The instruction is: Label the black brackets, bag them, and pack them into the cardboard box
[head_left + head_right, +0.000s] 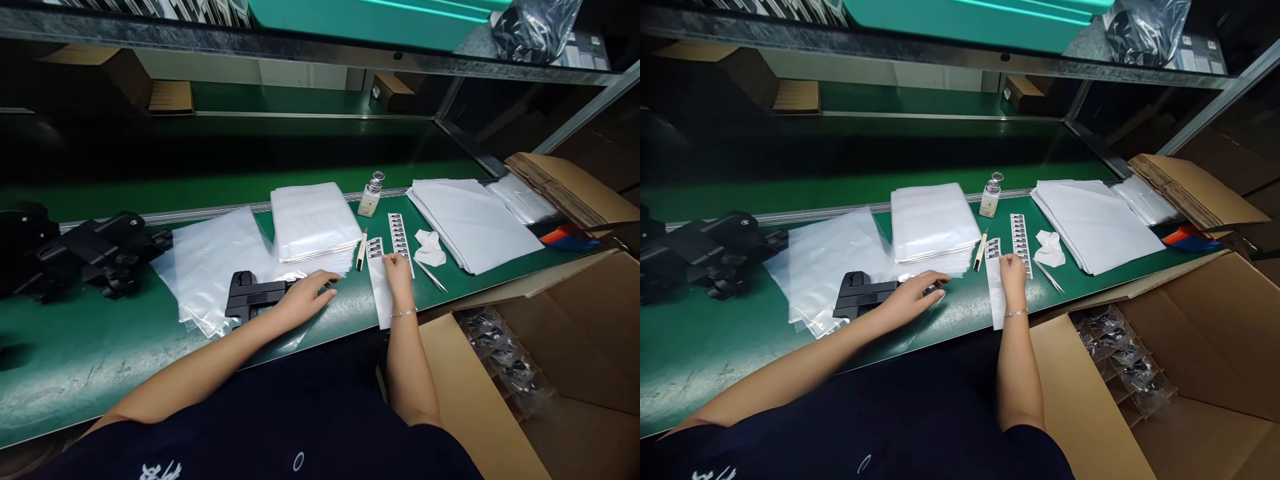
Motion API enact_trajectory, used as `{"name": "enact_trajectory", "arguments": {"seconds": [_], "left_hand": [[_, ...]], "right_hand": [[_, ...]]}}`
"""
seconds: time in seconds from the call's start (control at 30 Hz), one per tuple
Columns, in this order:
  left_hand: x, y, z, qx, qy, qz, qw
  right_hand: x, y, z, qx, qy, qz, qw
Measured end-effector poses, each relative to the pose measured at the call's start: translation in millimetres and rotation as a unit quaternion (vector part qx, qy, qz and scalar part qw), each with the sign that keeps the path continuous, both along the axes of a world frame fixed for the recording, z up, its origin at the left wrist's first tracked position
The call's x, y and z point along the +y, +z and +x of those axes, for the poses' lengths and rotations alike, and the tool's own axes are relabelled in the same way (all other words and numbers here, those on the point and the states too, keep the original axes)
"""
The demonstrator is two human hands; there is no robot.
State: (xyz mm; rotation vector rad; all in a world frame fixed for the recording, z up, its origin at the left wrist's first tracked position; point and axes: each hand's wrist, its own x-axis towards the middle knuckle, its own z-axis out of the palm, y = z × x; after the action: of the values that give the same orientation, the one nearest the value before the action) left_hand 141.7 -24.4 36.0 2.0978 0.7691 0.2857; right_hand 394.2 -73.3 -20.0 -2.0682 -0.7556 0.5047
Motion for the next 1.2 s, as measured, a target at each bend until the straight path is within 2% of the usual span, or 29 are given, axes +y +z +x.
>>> {"name": "enact_trajectory", "arguments": {"seconds": [0.07,0.13,0.23,0.3,0.37,0.47,0.6,0.67,0.7,0.73,0.8,0.83,0.9,0.93,1.0,1.1,1.13,1.2], "left_hand": [[4.5,-2.7,-0.7,-0.029,0.033,-0.033,0.999],[5.9,-5.8,2.6,-0.079,0.030,-0.104,0.991],[3.2,-10.0,11.4,-0.185,0.024,-0.240,0.953],[0.5,-11.1,15.5,-0.236,0.066,-0.286,0.927],[-1.5,-10.8,16.3,-0.250,0.111,-0.291,0.917],[-2.3,-9.5,13.3,-0.235,0.130,-0.290,0.918],[1.3,-8.7,5.8,-0.211,0.126,-0.282,0.928],[4.5,-7.9,-0.6,-0.201,0.105,-0.256,0.940],[5.8,-7.3,-4.4,-0.193,0.092,-0.230,0.950],[6.8,-6.8,-8.4,-0.182,0.077,-0.192,0.961],[7.2,-7.0,-15.4,-0.150,0.040,-0.089,0.984],[6.6,-7.8,-17.9,-0.131,0.020,-0.034,0.991],[4.5,-10.7,-20.8,-0.093,-0.021,0.056,0.994],[3.6,-12.1,-22.0,-0.076,-0.037,0.083,0.993],[3.4,-12.7,-27.0,-0.045,-0.048,0.107,0.992],[10.8,-6.6,-49.5,-0.005,0.001,0.099,0.995],[15.5,-3.9,-61.7,0.009,0.031,0.097,0.995],[27.7,-1.6,-90.4,0.044,0.093,0.106,0.989]], "right_hand": [[-15.3,5.9,-12.2,0.040,0.028,0.046,0.998],[-27.4,11.6,-30.8,0.091,0.060,0.094,0.990],[-37.5,17.6,-62.6,0.200,0.118,0.165,0.959],[-40.9,20.0,-79.5,0.225,0.140,0.196,0.944],[-42.9,22.1,-89.7,0.144,0.132,0.225,0.955],[-44.3,24.3,-95.2,-0.088,0.136,0.262,0.951],[-46.0,21.8,-97.8,-0.353,0.172,0.255,0.884],[-46.8,19.8,-98.6,-0.398,0.163,0.268,0.862],[-46.7,19.4,-98.8,-0.376,0.148,0.278,0.871],[-46.0,19.7,-99.0,-0.317,0.131,0.287,0.894],[-42.3,22.1,-100.4,-0.110,0.117,0.280,0.947],[-39.3,23.7,-101.8,0.010,0.132,0.260,0.956],[-31.7,26.5,-104.8,0.187,0.186,0.210,0.941],[-27.1,27.2,-105.0,0.224,0.203,0.195,0.933],[-16.5,26.7,-98.2,0.205,0.184,0.203,0.939],[3.7,21.2,-61.5,0.063,0.076,0.232,0.968],[10.8,18.7,-43.4,0.014,0.041,0.214,0.976],[23.3,14.6,-6.2,-0.051,0.004,0.126,0.991]]}}
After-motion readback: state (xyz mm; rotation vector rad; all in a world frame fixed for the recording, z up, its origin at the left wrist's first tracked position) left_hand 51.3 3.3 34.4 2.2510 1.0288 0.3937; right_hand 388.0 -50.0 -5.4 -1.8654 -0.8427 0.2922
